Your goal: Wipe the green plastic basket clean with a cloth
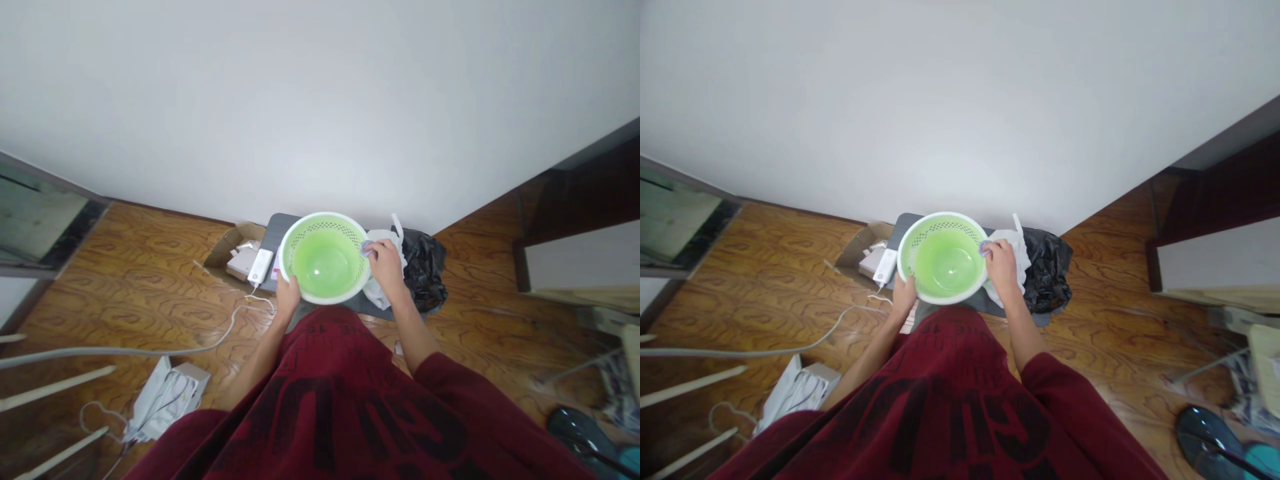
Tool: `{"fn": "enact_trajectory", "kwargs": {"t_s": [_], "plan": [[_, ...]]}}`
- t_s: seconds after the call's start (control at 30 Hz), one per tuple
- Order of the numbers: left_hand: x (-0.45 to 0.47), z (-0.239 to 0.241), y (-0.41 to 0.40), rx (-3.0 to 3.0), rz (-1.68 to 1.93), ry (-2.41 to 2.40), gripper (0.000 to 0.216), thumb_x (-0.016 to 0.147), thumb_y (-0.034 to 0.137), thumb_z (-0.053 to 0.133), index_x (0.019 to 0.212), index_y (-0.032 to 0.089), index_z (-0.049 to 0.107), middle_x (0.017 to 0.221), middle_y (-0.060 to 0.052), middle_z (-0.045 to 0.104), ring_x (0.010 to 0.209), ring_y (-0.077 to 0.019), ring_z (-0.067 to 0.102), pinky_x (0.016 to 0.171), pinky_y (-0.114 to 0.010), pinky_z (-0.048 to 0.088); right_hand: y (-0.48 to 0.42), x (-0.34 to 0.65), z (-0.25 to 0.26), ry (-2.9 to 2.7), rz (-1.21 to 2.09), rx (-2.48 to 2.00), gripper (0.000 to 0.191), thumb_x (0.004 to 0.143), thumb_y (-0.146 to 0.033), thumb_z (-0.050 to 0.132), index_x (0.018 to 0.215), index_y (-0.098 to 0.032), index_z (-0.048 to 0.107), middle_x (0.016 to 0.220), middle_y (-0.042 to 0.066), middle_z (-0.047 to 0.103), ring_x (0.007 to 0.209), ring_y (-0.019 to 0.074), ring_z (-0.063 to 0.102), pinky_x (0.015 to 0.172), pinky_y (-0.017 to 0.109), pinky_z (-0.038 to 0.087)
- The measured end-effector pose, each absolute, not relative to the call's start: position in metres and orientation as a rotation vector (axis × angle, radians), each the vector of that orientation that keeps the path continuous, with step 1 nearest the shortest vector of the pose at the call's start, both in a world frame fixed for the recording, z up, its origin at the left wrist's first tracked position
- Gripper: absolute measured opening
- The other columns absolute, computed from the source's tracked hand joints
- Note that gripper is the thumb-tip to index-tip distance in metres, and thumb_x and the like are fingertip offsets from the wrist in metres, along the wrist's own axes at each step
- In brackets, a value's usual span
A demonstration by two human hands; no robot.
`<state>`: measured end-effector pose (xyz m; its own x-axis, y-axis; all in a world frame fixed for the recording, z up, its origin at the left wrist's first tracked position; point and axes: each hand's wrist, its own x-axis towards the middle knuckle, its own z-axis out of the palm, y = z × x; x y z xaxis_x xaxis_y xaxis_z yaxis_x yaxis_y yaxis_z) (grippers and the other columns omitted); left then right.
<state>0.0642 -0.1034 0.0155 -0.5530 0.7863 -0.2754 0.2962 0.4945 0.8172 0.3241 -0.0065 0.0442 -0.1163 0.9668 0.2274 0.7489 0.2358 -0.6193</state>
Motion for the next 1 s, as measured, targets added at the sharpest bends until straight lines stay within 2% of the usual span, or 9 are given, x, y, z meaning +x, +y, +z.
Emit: {"fn": "enact_trajectory", "kwargs": {"t_s": [0.27, 0.43, 0.73, 1.0], "plan": [[0.062, 0.012, -0.103, 0.915, 0.972, 2.096, 0.036, 0.087, 0.024, 0.044, 0.117, 0.013, 0.059, 0.118, -0.016, 0.068, 0.112, -0.0283, 0.064, 0.1, -0.041, 0.048, 0.045, 0.306, 0.041, -1.931, 0.509, -1.502, 0.03, 0.081, -0.005, 0.046, 0.082, -0.017, 0.073, 0.095, 0.009, 0.063, 0.095, 0.0232, 0.058, 0.097, 0.038, 0.044], [0.064, 0.012, -0.104, 0.875, 0.972, 2.115, 0.035, 0.086, 0.025, 0.047, 0.117, 0.014, 0.059, 0.118, -0.015, 0.069, 0.113, -0.029, 0.063, 0.101, -0.042, 0.048, 0.009, 0.311, 0.039, -1.83, 0.448, -1.561, 0.028, 0.081, -0.007, 0.047, 0.084, -0.018, 0.073, 0.096, 0.009, 0.061, 0.097, 0.024, 0.056, 0.095, 0.039, 0.044], [0.065, 0.018, -0.104, 0.877, 0.94, 2.115, 0.036, 0.087, 0.027, 0.045, 0.117, 0.013, 0.059, 0.119, -0.017, 0.068, 0.115, -0.0302, 0.063, 0.101, -0.042, 0.047, -0.076, 0.319, 0.045, -1.827, 0.542, -1.529, 0.027, 0.084, -0.011, 0.048, 0.086, -0.02, 0.073, 0.097, 0.008, 0.06, 0.097, 0.0225, 0.058, 0.091, 0.038, 0.048], [0.065, 0.02, -0.104, 0.875, 0.9, 2.114, 0.038, 0.088, 0.026, 0.044, 0.121, 0.012, 0.056, 0.121, -0.018, 0.067, 0.117, -0.0302, 0.062, 0.101, -0.041, 0.046, -0.045, 0.321, 0.042, -1.849, 0.494, -1.568, 0.027, 0.083, -0.01, 0.048, 0.085, -0.019, 0.074, 0.097, 0.009, 0.061, 0.096, 0.024, 0.057, 0.092, 0.039, 0.047]]}}
